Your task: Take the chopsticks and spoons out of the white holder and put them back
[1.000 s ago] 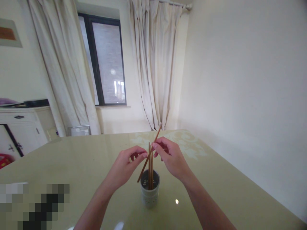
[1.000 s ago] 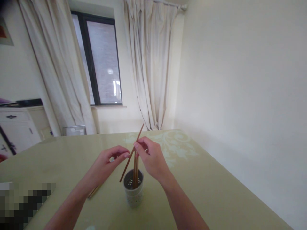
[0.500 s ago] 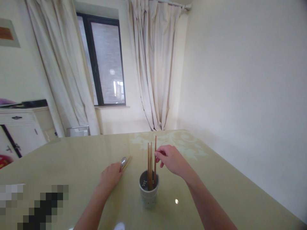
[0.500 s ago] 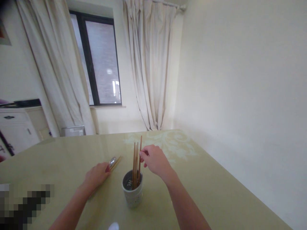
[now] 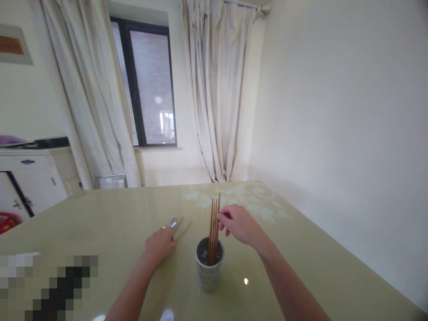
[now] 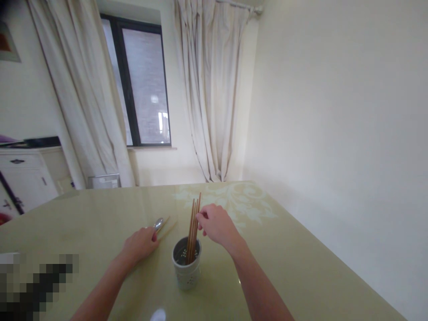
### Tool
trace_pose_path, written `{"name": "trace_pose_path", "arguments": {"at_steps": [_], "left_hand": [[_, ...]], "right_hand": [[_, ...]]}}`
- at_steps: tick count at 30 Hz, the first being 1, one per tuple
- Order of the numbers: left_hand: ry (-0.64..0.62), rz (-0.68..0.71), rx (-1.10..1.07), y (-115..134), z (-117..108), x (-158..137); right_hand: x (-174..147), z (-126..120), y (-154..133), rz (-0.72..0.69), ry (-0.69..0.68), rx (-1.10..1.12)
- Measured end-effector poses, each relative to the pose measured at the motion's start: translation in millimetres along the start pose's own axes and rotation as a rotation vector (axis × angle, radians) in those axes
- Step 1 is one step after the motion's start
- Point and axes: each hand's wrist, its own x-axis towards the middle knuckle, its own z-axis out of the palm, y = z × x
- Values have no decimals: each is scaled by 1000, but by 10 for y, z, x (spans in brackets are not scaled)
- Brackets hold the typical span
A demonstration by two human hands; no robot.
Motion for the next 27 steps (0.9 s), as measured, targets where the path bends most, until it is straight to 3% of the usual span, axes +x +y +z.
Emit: {"name": "trace_pose_path", "arguments": {"at_steps": [7, 12, 16, 19, 21, 24, 27], "left_hand": [[18, -18, -41, 9, -6, 4], [43, 32, -144, 41, -162, 21], [134, 232, -493, 132, -412, -43], [220, 398, -804, 246, -602, -180], [252, 472, -900, 335, -704, -299], [263, 557, -938, 468, -809, -475], [269, 606, -947, 570, -862, -600]], "right_hand": [[19, 18, 20, 33, -38, -29], [25, 46, 49, 49, -65, -29], [8, -6, 21, 59, -68, -67], [-28, -85, -61, 21, 103, -128], [-64, -123, -134, -68, 186, -29], [-117, -119, -237, -215, 131, 284], [-140, -73, -301, -264, 110, 462]]}}
